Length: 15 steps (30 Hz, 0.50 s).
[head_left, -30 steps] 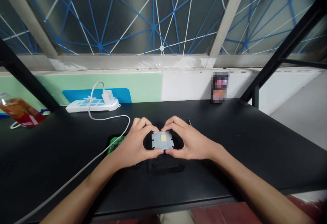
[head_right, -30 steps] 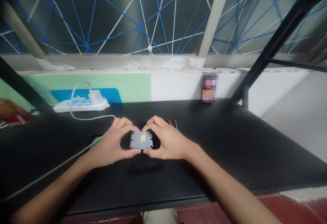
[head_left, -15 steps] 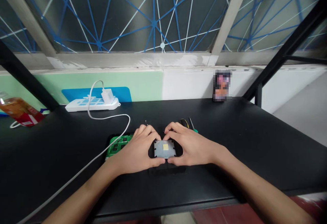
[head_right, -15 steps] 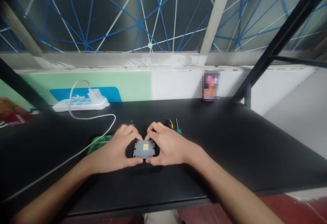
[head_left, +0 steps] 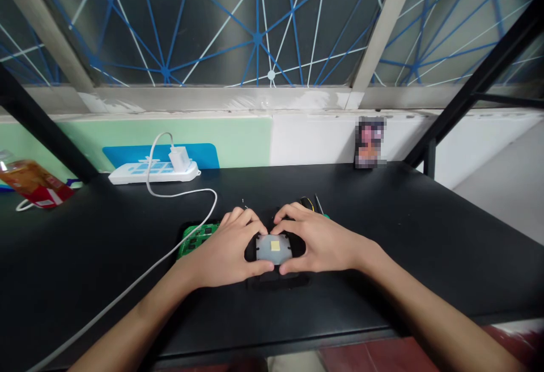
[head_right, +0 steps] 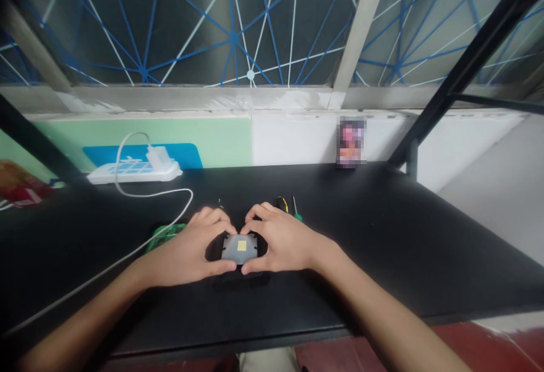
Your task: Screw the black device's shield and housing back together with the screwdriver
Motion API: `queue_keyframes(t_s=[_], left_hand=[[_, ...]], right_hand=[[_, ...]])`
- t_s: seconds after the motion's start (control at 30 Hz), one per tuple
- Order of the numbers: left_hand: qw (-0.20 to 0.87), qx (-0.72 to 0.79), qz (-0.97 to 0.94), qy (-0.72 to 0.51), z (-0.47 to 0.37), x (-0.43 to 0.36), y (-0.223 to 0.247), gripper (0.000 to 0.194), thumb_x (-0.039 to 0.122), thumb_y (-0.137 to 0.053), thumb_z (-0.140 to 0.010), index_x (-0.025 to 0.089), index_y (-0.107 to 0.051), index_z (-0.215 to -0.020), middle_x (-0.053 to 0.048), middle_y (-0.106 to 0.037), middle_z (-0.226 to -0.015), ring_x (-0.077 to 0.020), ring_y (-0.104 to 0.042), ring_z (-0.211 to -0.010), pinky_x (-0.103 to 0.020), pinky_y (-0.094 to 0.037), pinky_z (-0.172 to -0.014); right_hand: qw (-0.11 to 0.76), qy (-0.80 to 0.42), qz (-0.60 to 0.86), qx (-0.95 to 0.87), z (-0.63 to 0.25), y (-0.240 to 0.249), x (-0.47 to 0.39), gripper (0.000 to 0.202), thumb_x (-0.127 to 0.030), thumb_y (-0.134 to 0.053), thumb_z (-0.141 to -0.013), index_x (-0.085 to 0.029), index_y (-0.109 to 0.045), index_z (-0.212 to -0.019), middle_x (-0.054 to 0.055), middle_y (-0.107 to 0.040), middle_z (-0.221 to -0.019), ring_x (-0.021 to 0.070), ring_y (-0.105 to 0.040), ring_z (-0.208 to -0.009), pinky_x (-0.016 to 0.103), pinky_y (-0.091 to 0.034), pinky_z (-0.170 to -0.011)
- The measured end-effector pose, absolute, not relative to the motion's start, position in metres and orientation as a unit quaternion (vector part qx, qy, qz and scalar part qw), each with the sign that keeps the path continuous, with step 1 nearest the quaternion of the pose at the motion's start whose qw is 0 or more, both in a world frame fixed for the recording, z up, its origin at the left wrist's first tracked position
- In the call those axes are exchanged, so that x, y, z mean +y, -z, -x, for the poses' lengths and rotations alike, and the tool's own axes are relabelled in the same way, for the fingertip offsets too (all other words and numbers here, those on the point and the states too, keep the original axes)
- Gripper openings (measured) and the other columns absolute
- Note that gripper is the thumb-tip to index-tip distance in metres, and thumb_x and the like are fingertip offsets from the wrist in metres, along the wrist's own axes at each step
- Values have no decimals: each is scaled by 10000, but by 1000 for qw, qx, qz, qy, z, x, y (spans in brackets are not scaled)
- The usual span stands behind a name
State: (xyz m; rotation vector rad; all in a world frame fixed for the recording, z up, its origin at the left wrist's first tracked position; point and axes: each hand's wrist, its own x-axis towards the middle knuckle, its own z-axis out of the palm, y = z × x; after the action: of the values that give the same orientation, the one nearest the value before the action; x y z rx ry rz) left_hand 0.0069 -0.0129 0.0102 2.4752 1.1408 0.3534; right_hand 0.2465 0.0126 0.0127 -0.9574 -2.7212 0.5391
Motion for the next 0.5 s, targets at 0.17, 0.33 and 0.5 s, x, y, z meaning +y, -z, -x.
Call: queue_keyframes(t_s=[0.17,0.33,0.5], left_hand=[[189,398,-886,-144,-7,-11,-6,331,428,-745,-850,246,-611,-1092,-28,-552,-1089,-270,-479,-1038,-419,-405,-908],[180,399,-886,-152,-7,-10,-2,368,445,-762,-843,252,-607,-1115,-28,-557,-1095,-269,-483,-1050,-425,-404,-924],[182,404,-884,-149,-7,-11,-3,346,453,-759,-846,255,-613,-1089,-26,-558,-1084,-269,-484,-1036,-425,-404,-898]], right_hand=[[97,-185,327,-922,-247,-15,13,627,-610,-774,-719,-196,-697,-1183,99,-609,-1211,256,-566,-1094,407,-472,-977],[92,-190,335,-918,-248,-15,14,633,-590,-788,-717,-193,-688,-1199,95,-615,-1213,253,-572,-1081,406,-477,-972],[95,-199,340,-914,-248,-14,14,633,-582,-791,-719,-183,-677,-1197,93,-614,-1210,254,-575,-1089,412,-479,-976]])
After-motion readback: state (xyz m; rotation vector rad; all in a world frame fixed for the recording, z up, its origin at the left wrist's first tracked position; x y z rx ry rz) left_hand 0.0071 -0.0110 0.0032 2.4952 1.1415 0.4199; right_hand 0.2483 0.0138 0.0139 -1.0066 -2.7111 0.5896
